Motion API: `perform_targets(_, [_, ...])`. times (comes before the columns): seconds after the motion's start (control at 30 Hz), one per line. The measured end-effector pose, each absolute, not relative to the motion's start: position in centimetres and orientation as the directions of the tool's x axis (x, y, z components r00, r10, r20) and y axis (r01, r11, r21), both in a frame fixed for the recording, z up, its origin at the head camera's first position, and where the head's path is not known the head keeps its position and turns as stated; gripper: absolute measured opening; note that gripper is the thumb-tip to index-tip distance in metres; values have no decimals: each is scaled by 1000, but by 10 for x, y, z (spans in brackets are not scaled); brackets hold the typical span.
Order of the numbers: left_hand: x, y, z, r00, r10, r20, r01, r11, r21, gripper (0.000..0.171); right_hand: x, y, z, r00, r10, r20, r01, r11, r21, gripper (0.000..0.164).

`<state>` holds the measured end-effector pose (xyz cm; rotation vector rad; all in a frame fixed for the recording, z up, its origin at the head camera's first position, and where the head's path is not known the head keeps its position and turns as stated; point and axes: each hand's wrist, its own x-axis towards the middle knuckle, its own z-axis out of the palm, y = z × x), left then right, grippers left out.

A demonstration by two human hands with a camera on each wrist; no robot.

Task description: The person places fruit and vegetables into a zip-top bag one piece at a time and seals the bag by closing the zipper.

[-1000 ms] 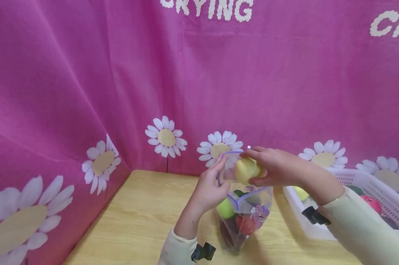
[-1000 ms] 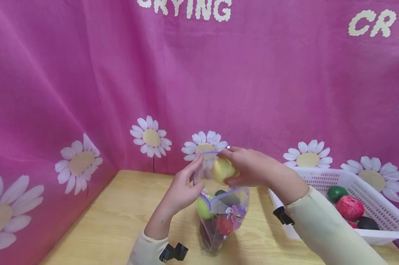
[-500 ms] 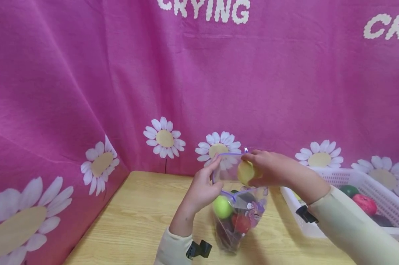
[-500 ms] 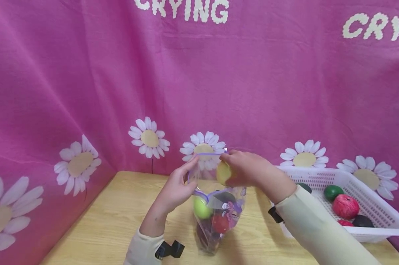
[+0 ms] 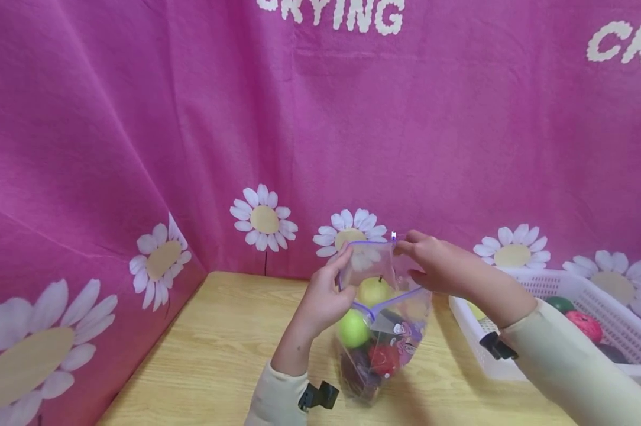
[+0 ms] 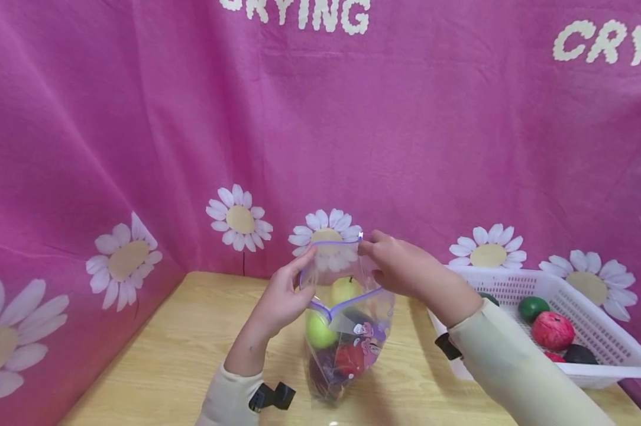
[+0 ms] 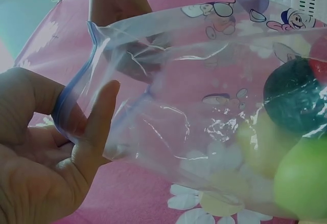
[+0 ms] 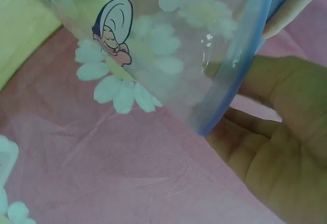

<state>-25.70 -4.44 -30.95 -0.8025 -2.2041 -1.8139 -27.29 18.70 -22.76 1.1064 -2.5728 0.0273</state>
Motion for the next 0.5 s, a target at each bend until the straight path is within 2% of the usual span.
perform_targets(0.13, [-258, -45, -309, -838, 277, 471, 518, 129, 846, 72, -271, 191, -228, -600, -718, 353, -735, 669, 109, 26])
perform_targets(0.27, [-258, -45, -309, -836, 275, 475, 521, 127, 844, 72, -271, 196, -229, -659, -683, 317, -705, 707, 57, 21])
perform_targets(0.5, [-261, -42, -311, -828, 217, 518, 550, 130, 825, 68, -264, 195, -230, -825, -518, 224, -564, 774, -287, 57])
